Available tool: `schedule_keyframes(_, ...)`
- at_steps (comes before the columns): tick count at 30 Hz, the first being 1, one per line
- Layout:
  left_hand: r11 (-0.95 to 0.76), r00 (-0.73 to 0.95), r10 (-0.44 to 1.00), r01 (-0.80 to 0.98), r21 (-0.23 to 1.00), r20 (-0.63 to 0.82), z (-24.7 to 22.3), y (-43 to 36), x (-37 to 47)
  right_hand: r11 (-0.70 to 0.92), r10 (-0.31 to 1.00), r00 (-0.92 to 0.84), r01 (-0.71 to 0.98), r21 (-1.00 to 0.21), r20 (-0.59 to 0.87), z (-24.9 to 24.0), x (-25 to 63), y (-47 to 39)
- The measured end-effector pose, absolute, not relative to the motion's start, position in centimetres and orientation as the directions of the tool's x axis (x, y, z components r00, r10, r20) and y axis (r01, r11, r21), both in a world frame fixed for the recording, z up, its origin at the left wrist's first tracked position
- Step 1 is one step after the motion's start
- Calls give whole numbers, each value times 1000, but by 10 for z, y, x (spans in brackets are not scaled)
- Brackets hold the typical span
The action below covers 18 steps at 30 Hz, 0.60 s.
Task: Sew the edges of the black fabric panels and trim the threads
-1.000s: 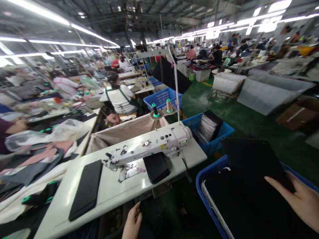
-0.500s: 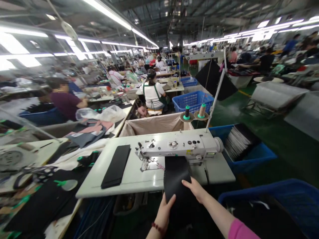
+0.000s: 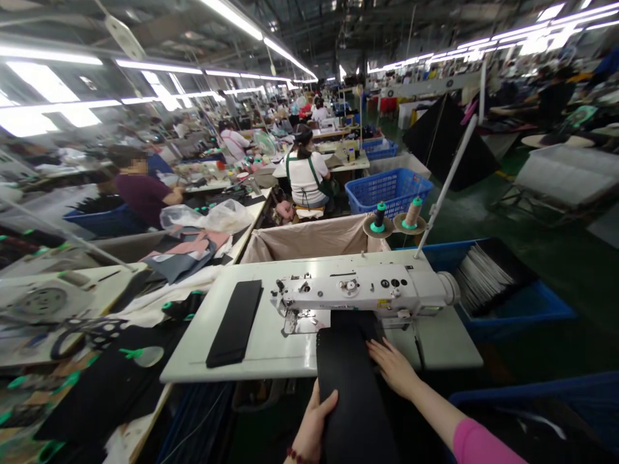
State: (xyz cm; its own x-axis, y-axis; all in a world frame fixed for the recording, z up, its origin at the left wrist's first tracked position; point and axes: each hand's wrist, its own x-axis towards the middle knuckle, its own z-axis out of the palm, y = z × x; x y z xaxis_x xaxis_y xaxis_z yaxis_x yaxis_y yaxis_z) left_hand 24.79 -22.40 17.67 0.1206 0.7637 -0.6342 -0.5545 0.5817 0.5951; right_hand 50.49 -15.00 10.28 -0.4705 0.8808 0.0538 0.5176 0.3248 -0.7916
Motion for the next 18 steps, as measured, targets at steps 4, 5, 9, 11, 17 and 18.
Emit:
schedule_keyframes(4,647,215,750,-433,627,-625,181,-192,238,408,866,-495,613,-676,74,95,514,-150)
schedule_keyframes(5,645,216,757,-399,652,-617,179,-182,238,413,868,-491,632,-655,74,93,514,-151)
schedule_keyframes(9,590,162,804,-334,735,-572,157,-137,242,412,877,-476,677,-610,65,87,514,-156)
schedule_keyframes(11,561,133,826,-296,773,-548,145,-113,244,406,879,-473,683,-607,56,85,514,-158)
schedule_keyframes(17,460,47,888,-141,877,-458,122,-52,256,347,900,-435,679,-647,25,82,515,-157)
schedule_keyframes(18,445,25,895,-113,888,-446,119,-46,258,331,905,-424,676,-658,20,83,515,-157)
